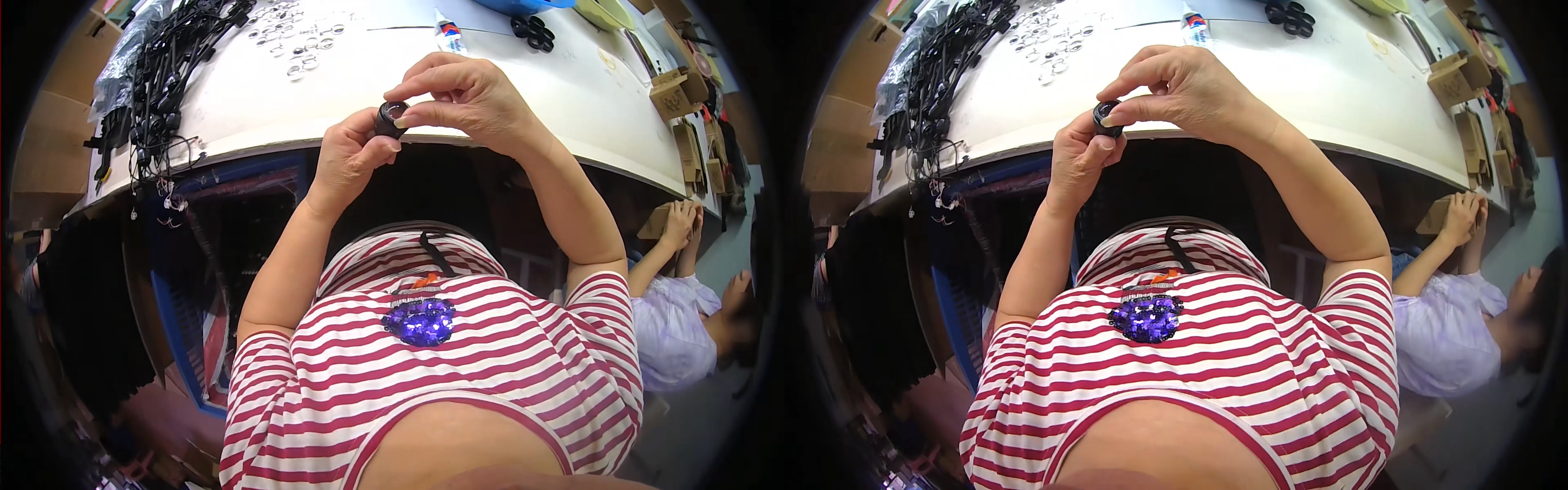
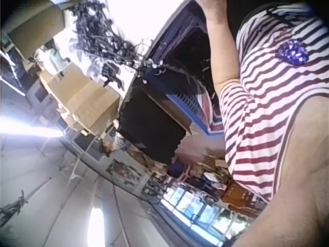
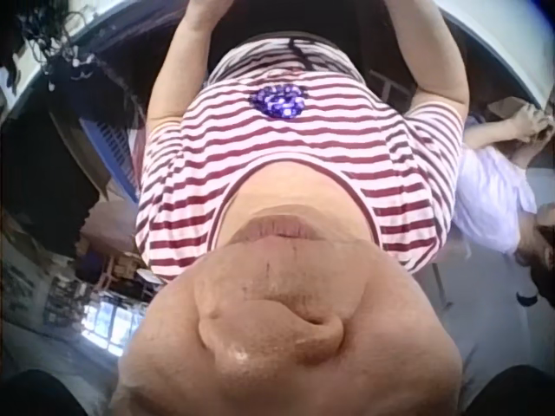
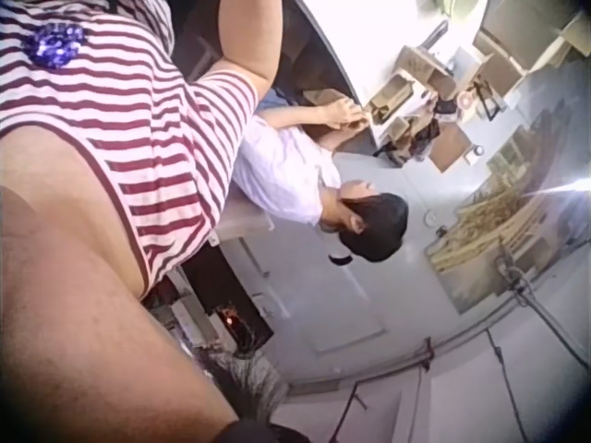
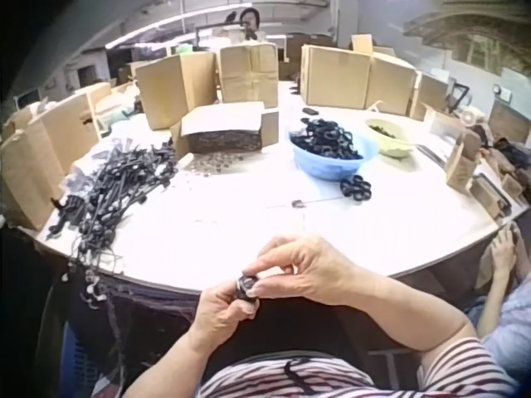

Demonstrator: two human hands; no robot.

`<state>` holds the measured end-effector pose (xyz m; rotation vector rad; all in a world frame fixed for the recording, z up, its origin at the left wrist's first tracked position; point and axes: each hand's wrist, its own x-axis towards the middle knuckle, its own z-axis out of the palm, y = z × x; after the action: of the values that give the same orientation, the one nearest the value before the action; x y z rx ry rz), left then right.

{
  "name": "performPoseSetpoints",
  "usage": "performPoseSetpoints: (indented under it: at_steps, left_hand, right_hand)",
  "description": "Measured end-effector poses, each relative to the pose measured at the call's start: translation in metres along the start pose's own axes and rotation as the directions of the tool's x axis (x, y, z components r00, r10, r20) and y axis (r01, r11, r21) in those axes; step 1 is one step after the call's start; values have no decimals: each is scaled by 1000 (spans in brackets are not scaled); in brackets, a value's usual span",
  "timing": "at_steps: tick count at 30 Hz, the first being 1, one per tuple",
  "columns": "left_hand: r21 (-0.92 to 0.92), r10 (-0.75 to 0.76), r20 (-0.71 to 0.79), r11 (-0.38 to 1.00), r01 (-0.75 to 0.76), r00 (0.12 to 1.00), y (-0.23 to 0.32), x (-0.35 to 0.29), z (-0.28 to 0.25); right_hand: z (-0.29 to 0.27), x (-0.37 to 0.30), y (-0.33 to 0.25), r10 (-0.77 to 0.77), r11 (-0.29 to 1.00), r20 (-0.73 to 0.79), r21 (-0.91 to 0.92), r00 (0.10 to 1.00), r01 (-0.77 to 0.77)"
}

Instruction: The person assembles small electronic components by hand. They pick up a black cylindrical housing, apply glue from a tube into the opening, insert a small LED bulb, and then attach a black wire to the bulb. This process is repeated for multiple units on a white workbench.

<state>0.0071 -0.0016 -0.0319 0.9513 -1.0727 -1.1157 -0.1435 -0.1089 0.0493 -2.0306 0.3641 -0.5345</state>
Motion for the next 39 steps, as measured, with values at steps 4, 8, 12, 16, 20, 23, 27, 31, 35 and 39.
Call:
performPoseSetpoints:
  at_steps: [4, 8, 12, 16, 20, 23, 27, 31, 35, 39]
  left_hand:
    - [117, -33, 24, 993, 30, 999, -4, 10, 10]
    - [26, -18, 51, 1000, 17, 999, -1, 11, 18]
    - [-55, -36, 20, 998, 37, 999, 0, 11, 15]
    - [-66, -42, 18, 997, 43, 999, -2, 12, 12]
    - [36, -4, -28, 999, 5, 1000, 0, 9, 14]
    - [34, -12, -40, 999, 14, 999, 1, 5, 7]
    - [10, -25, -38, 1000, 26, 999, -1, 3, 0]
    - [6, -10, -37, 1000, 10, 999, 0, 2, -1]
    - [-15, -24, -35, 1000, 23, 999, 1, -2, -7]
    - [-36, -8, -15, 999, 7, 1000, -2, -2, -8]
  right_hand:
    - [-11, -11, 5, -42, 999, -22, -9, 999, 41]
    - [-32, -20, 9, 28, 999, -63, -26, 998, -30]
    - [-105, -22, 82, -15, 848, -534, -455, 846, -272]
    - [-144, -17, 123, 91, 588, -594, -615, 799, -525]
    - [-138, 2, 136, 74, 455, -592, -696, 803, -555]
    - [-144, 7, 144, 10, 440, -601, -715, 799, -543]
    - [-151, 8, 150, 46, 444, -608, -698, 793, -561]
    - [-157, 8, 143, 126, 611, -622, -565, 773, -554]
    - [-154, -4, 124, 336, 799, -490, -305, 804, -519]
    - [-133, -14, 123, 451, 778, -345, -299, 823, -552]
